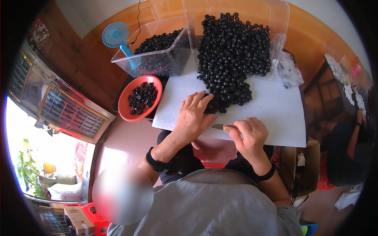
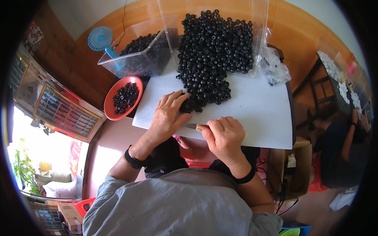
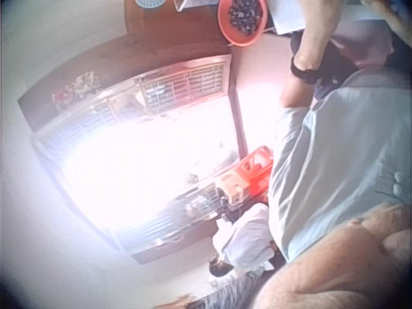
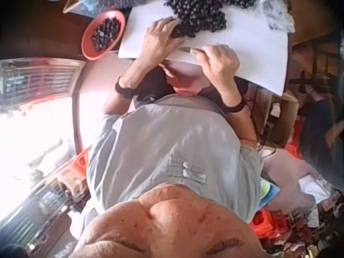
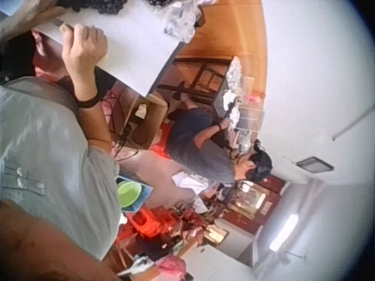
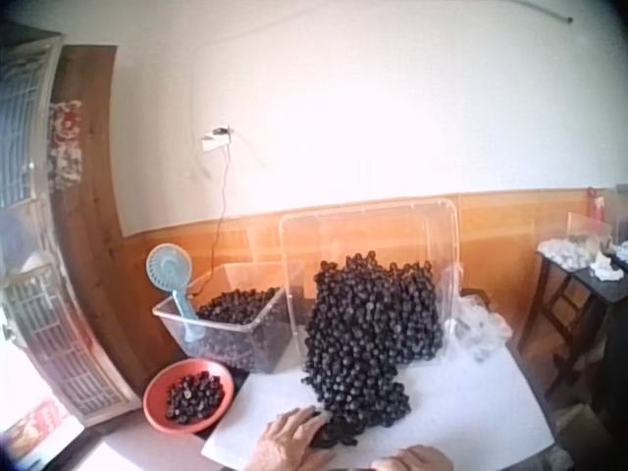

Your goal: Trim and sort small black components into a container.

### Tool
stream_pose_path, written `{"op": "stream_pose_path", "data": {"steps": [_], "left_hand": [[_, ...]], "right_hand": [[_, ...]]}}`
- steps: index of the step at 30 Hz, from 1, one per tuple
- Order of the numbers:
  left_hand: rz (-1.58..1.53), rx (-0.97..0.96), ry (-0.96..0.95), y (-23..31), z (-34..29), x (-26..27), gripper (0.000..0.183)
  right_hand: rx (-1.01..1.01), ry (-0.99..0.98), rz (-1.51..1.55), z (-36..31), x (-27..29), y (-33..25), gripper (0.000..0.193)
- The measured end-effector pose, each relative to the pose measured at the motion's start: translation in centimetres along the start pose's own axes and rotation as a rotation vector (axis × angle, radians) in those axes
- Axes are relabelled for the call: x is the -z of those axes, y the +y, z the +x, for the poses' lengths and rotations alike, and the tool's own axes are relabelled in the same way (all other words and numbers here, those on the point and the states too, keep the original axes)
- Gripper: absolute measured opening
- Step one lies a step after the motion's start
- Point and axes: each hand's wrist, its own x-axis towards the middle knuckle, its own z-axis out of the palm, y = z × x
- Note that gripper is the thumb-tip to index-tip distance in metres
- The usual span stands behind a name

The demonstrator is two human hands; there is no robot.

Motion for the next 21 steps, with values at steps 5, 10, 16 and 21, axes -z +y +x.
{"op": "stream_pose_path", "data": {"steps": [5, 10, 16, 21], "left_hand": [[-0.119, 0.008, 0.019, -0.3, -1.7, 2.0, 0.057], [-0.061, 0.017, 0.134, -2.0, -2.6, 2.6, 0.037], [0.027, 0.007, 0.212, -3.2, -2.2, 2.5, 0.022], [0.079, 0.043, 0.229, -3.0, -2.1, 2.3, 0.017]], "right_hand": [[-0.003, 0.004, -0.013, -0.2, 0.0, 0.0, 0.028], [0.011, 0.0, -0.034, 0.0, 0.0, -0.3, 0.027], [0.017, 0.001, -0.035, -0.2, -0.1, -0.1, 0.027], [0.028, 0.014, -0.016, -0.1, 0.0, -0.2, 0.026]]}}
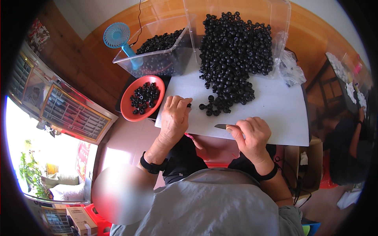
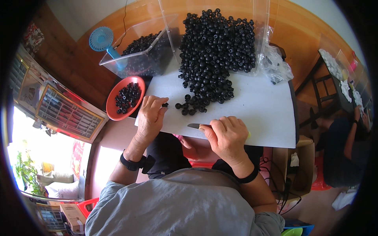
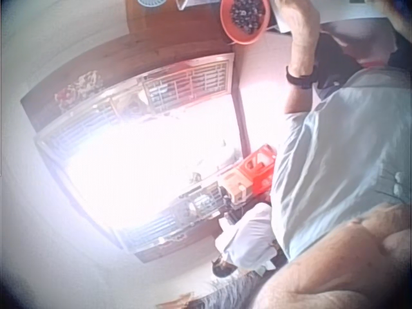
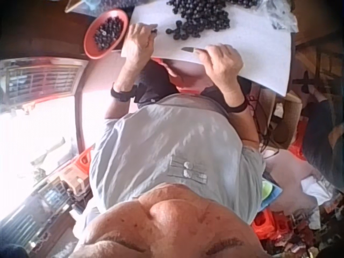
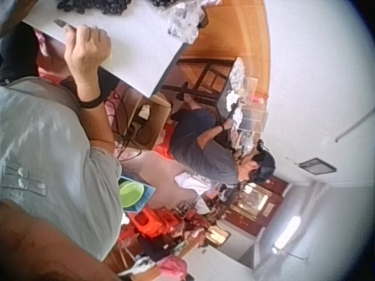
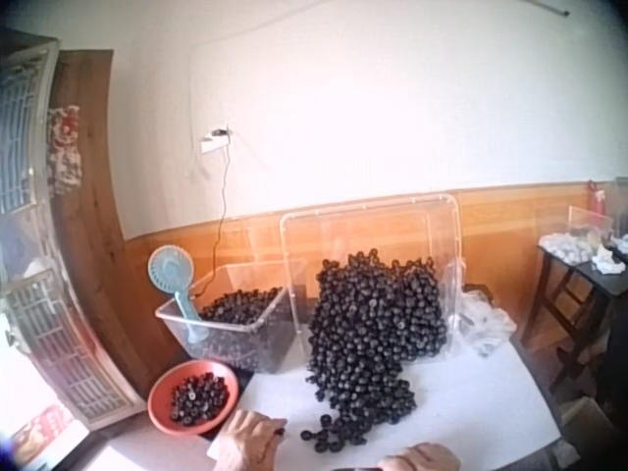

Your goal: Trim and sort small black components into a container.

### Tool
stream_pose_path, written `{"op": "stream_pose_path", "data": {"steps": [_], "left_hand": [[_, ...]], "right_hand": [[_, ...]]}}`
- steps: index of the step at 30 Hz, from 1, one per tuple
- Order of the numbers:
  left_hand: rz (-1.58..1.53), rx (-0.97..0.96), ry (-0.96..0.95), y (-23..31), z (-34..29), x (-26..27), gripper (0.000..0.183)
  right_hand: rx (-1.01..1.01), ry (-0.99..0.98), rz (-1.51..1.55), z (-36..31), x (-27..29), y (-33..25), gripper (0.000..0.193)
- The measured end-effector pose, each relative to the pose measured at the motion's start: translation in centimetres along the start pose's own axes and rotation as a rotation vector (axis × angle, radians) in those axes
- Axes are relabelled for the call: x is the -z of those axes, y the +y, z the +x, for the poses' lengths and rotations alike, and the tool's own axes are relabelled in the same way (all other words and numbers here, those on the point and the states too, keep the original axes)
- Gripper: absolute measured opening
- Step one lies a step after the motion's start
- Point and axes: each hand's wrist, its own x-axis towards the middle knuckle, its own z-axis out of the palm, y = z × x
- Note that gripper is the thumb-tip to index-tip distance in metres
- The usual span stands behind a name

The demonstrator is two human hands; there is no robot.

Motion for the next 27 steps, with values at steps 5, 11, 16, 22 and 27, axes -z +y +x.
{"op": "stream_pose_path", "data": {"steps": [5, 11, 16, 22, 27], "left_hand": [[0.052, -0.029, -0.013, -0.3, 0.3, 0.1, 0.017], [-0.086, -0.005, -0.053, -1.2, 0.4, 0.5, 0.017], [-0.195, 0.013, -0.021, -0.5, 0.1, 1.1, 0.018], [-0.001, 0.081, -0.005, -1.4, -0.4, 0.3, 0.019], [-0.048, 0.291, 0.019, -0.3, -0.4, 0.7, 0.018]], "right_hand": [[0.008, 0.008, 0.004, 0.0, 0.0, -0.1, 0.026], [-0.001, -0.025, -0.032, -0.3, 0.0, 0.0, 0.026], [0.003, -0.011, -0.04, -0.3, -0.1, 0.0, 0.026], [0.021, -0.015, -0.05, -0.2, 0.0, 0.1, 0.027], [0.023, -0.011, -0.053, -0.4, -0.1, 0.1, 0.027]]}}
